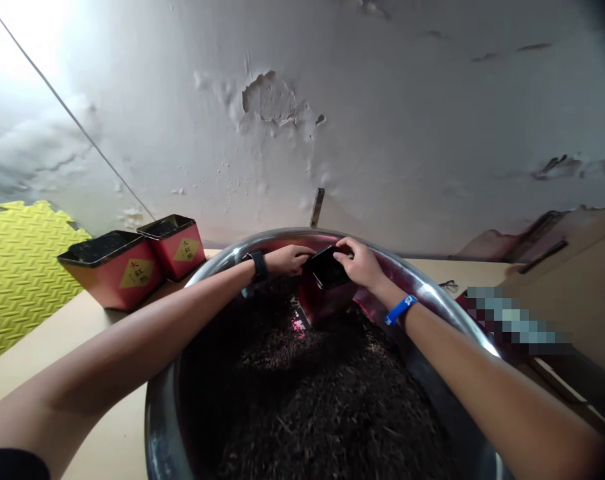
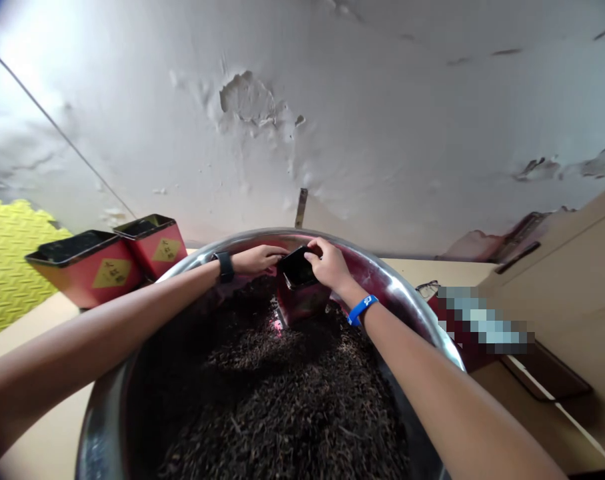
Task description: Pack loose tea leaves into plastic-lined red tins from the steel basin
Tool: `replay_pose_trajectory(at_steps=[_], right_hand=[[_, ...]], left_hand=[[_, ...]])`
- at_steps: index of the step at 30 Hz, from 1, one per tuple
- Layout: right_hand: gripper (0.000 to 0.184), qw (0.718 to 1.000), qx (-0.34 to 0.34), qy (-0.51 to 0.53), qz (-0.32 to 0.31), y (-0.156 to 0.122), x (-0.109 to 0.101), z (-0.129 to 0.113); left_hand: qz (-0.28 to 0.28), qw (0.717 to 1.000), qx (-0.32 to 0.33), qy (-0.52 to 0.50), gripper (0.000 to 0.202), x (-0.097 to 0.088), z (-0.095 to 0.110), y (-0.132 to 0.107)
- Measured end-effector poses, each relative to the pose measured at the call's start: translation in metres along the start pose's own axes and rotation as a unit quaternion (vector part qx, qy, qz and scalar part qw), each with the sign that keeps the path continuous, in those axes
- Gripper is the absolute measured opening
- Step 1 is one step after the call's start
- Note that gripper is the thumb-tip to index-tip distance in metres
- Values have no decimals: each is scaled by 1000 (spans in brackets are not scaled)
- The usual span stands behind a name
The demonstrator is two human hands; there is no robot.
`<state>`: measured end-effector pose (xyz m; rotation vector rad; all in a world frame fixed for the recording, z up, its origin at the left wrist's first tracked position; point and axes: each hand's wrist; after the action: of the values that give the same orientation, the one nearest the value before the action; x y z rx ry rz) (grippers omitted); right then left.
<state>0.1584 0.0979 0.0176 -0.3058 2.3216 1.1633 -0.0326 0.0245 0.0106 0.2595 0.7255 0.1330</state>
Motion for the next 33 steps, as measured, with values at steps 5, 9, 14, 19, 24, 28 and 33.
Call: replay_pose_trajectory(at_steps=[5,9,14,19,24,28,33], right_hand=[[20,993,22,105,-55,-3,6,5],[22,982,105,139,-72,-5,10,7],[21,979,155,120,-57,0,9,13],[17,980,185,67,-37,9,-7,17],[25,940,231,235,87,15,-23,9],[19,919,225,182,268,25,-37,24],[25,940,182,-269,100,21,-45,57]], left_hand=[[-41,999,-5,-12,37,0,-4,2],[-45,999,-18,-14,40,4,-5,1],[-46,995,-52,-67,39,11,-4,2],[-26,981,-146,-123,39,17,-15,7],[-12,990,-119,-70,38,22,-25,6],[-6,997,-80,-13,39,25,-23,6],[42,993,-15,109,41,20,-18,3]])
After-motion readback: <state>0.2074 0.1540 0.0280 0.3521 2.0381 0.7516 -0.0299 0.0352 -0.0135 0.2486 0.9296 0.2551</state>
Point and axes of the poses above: each hand's wrist, its own y-axis towards the middle knuckle, its own x-axis out of the palm, z = x × y, and after that the axes turned 10 degrees about z, right-handed
